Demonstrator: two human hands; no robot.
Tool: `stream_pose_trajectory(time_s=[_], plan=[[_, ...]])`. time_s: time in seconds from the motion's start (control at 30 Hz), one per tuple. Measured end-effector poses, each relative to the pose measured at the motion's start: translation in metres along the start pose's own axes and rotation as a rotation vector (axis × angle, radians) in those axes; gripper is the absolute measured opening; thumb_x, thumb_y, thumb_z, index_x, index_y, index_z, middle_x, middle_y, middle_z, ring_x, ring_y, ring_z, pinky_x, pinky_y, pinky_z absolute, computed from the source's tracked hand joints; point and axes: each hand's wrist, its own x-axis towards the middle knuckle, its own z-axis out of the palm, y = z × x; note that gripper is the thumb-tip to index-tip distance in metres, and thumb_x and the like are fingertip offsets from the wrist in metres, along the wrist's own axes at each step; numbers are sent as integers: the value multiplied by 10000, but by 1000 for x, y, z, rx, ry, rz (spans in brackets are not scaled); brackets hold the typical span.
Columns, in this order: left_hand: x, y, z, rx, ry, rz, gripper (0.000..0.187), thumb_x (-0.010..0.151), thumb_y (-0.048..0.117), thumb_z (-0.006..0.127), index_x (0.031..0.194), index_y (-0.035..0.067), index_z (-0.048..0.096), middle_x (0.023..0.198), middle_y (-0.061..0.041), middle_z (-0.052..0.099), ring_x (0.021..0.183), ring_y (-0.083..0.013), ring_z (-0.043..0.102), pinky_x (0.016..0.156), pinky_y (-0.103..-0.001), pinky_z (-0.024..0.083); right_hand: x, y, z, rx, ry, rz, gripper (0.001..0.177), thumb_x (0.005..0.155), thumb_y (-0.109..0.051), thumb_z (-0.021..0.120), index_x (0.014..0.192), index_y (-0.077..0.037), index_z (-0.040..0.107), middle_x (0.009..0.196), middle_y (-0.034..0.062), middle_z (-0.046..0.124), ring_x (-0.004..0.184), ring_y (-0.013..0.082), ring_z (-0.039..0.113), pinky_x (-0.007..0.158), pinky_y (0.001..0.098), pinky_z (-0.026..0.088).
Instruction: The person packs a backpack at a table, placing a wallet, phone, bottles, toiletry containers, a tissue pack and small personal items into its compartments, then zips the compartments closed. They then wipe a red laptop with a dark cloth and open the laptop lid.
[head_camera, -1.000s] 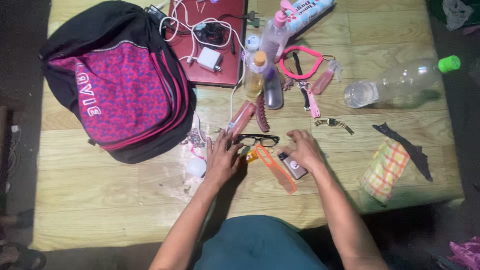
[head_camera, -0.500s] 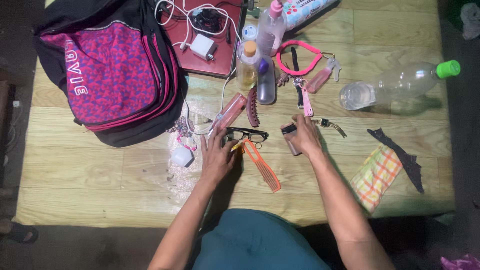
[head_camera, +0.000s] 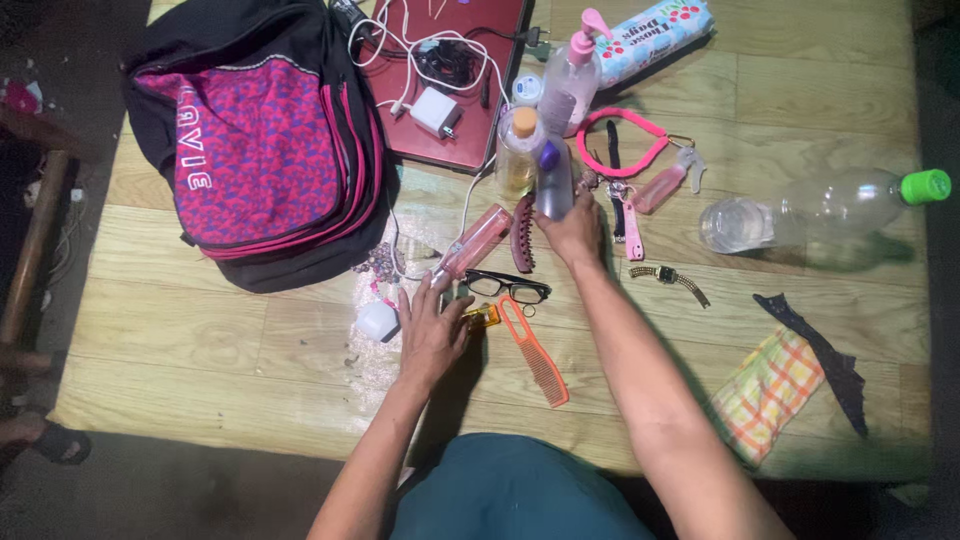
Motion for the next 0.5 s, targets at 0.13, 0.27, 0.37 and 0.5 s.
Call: stream_pose_trajectory(time_s=[0.13,0.27,0.37,0.5], plan=[[4,-1,4,1,-14,7,465,749,138,807,1204,194,727,1487,-131,474,1475,-383,305,1186,-697,140,-8,27,-19,-2,-117,67,755,724,-355,920,1300,3,587,1229,243,613,1184,355,593,1027,456,492],[8,1,15,-34,-32,49,450,756,157,816,1195,186,723,1482,-135,477,1486,-371,308,1185,-696,143,-34,59,-32,561,-251,227,452,854,-165,776,1247,-1,623,952,161,664,809,298,619,715,446,538],[11,4,23,-43,-56,91,456,761,162,813,1207,184,721,1488,-146,473,1489,-376,305,1189,-692,143,-61,79,-47,863,-337,160,362,934,-83,730,1257,2,591,952,100,647,806,189,630,677,344,524],[13,1,25,-61,-57,126,451,772,179,808,1214,186,720,1486,-145,482,1477,-374,319,1199,-690,146,-103,84,-64,1103,-344,209,445,930,-162,680,1336,-93,509,1033,58,665,870,156,645,716,312,542]])
